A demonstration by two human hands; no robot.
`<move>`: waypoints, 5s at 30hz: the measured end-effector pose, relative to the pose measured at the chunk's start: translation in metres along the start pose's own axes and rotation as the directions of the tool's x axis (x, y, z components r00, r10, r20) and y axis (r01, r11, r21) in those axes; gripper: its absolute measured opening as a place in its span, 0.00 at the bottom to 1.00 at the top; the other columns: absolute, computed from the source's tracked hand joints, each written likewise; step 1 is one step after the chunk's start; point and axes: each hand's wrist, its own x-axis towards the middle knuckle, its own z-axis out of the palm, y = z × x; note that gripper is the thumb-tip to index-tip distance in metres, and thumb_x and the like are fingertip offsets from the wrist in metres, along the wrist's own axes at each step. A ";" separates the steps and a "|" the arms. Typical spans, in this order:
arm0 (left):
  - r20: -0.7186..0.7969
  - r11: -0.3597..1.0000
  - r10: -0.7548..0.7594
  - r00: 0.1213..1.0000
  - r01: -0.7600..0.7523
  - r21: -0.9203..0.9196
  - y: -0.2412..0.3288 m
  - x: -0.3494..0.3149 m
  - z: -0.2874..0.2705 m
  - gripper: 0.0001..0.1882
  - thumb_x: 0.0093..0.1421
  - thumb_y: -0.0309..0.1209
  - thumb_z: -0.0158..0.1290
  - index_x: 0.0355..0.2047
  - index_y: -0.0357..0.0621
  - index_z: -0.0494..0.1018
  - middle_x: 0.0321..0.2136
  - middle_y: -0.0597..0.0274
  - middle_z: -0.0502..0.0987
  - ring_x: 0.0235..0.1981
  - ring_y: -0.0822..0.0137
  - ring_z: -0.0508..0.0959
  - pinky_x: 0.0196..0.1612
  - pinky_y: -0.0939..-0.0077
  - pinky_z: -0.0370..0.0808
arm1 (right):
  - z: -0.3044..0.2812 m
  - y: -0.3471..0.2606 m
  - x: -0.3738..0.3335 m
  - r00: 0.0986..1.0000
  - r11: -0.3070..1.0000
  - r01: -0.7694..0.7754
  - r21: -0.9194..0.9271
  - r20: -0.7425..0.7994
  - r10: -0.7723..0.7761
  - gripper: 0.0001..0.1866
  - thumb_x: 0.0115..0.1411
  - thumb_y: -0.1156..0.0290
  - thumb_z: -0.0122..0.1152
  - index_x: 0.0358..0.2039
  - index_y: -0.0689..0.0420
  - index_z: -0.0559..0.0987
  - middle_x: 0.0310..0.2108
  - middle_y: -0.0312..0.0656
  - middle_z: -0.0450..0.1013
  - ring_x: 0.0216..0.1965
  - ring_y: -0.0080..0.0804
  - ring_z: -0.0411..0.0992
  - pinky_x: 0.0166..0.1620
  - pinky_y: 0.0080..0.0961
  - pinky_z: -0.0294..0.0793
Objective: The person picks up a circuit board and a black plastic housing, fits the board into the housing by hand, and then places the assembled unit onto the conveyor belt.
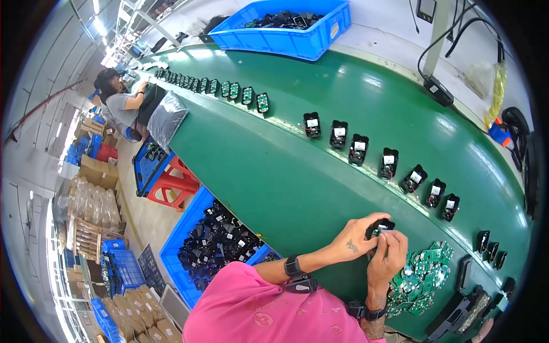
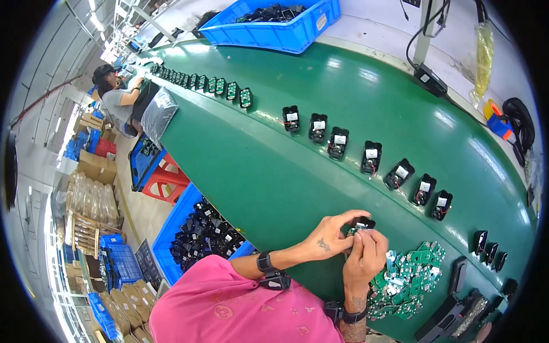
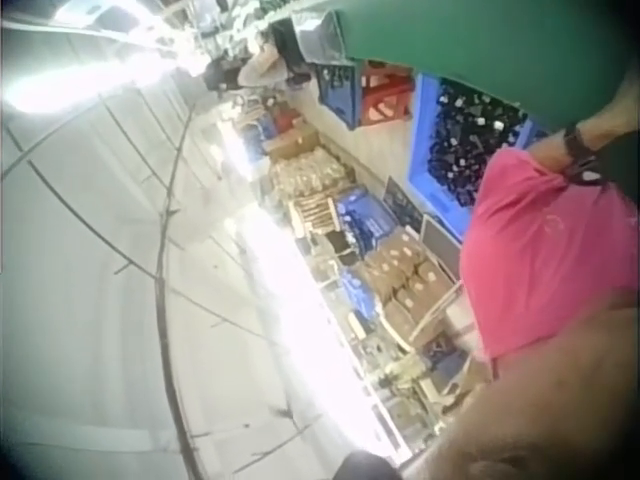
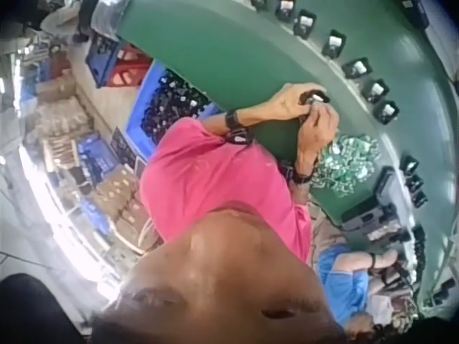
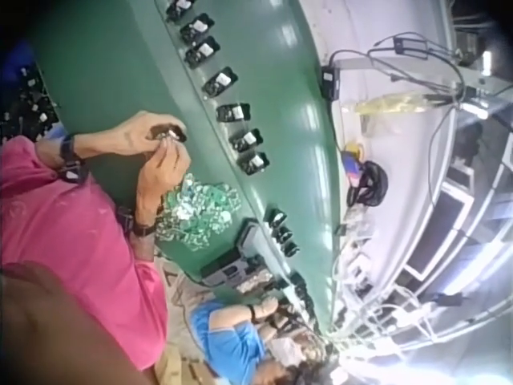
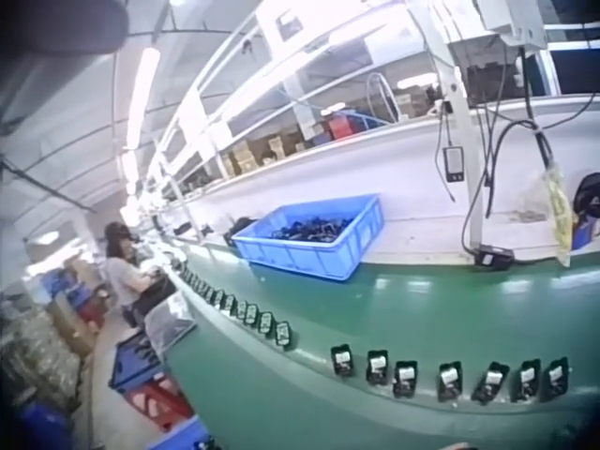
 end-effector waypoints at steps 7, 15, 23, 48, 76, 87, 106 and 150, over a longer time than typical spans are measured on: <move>0.031 0.944 -0.031 0.999 0.039 -0.329 -0.013 0.000 0.003 0.29 0.61 0.27 0.55 0.63 0.46 0.65 0.44 0.54 0.78 0.19 0.78 0.75 0.23 0.78 0.74 | -0.004 0.006 0.001 0.872 0.687 -0.489 0.538 0.300 0.386 0.05 0.63 0.82 0.59 0.38 0.70 0.78 0.37 0.40 0.74 0.33 0.19 0.71 0.34 0.16 0.70; 0.125 0.970 -0.156 0.980 0.176 -0.165 0.012 -0.002 -0.002 0.31 0.60 0.20 0.54 0.64 0.44 0.65 0.48 0.57 0.76 0.28 0.77 0.79 0.28 0.81 0.78 | -0.011 0.001 0.003 0.887 0.770 -0.457 0.445 0.296 0.355 0.05 0.64 0.82 0.56 0.37 0.67 0.79 0.34 0.43 0.73 0.30 0.26 0.72 0.30 0.23 0.70; -0.005 0.860 -0.102 0.995 0.086 -0.503 0.010 -0.003 0.016 0.28 0.64 0.22 0.53 0.65 0.42 0.63 0.55 0.56 0.72 0.33 0.75 0.80 0.31 0.82 0.81 | -0.021 -0.008 0.007 0.982 0.980 -0.188 0.073 0.020 0.187 0.02 0.61 0.80 0.58 0.35 0.64 0.77 0.33 0.51 0.72 0.34 0.48 0.72 0.35 0.39 0.72; -0.019 0.945 0.320 0.947 -0.317 0.083 0.031 -0.008 -0.016 0.24 0.59 0.15 0.55 0.56 0.34 0.71 0.55 0.44 0.72 0.39 0.63 0.83 0.36 0.76 0.84 | -0.057 -0.004 0.043 0.875 0.884 -0.268 0.383 0.480 0.057 0.05 0.60 0.76 0.59 0.31 0.65 0.77 0.24 0.48 0.73 0.24 0.46 0.74 0.28 0.35 0.71; -0.115 0.972 0.220 0.969 -0.207 0.115 0.020 -0.009 0.004 0.27 0.62 0.16 0.52 0.63 0.34 0.64 0.46 0.52 0.78 0.36 0.68 0.83 0.36 0.79 0.83 | -0.032 -0.010 0.012 0.960 0.932 -0.272 0.242 0.131 0.246 0.04 0.58 0.79 0.65 0.33 0.66 0.81 0.27 0.44 0.79 0.23 0.26 0.78 0.25 0.21 0.76; -0.146 0.984 0.144 0.979 -0.158 -0.087 0.025 -0.007 0.009 0.27 0.63 0.17 0.51 0.63 0.34 0.63 0.50 0.52 0.76 0.37 0.71 0.81 0.35 0.80 0.82 | -0.041 -0.012 0.016 0.859 0.732 -0.509 0.453 0.309 0.407 0.08 0.58 0.80 0.63 0.39 0.68 0.81 0.29 0.44 0.79 0.28 0.24 0.79 0.30 0.20 0.78; -0.150 0.995 0.099 0.984 -0.097 0.020 0.023 -0.003 0.011 0.27 0.63 0.20 0.55 0.63 0.44 0.68 0.49 0.49 0.77 0.25 0.71 0.82 0.24 0.79 0.78 | -0.042 0.008 0.023 0.888 0.905 0.370 -0.208 0.364 -0.280 0.14 0.48 0.75 0.63 0.36 0.65 0.78 0.27 0.40 0.70 0.27 0.31 0.74 0.26 0.27 0.74; -0.146 0.950 0.223 0.964 -0.249 -0.189 0.009 -0.012 0.024 0.30 0.60 0.13 0.54 0.61 0.34 0.57 0.57 0.47 0.66 0.50 0.62 0.77 0.48 0.71 0.84 | -0.049 -0.003 0.014 0.991 0.993 -0.057 0.099 0.123 0.045 0.05 0.53 0.81 0.64 0.32 0.63 0.80 0.26 0.44 0.77 0.22 0.38 0.76 0.24 0.29 0.74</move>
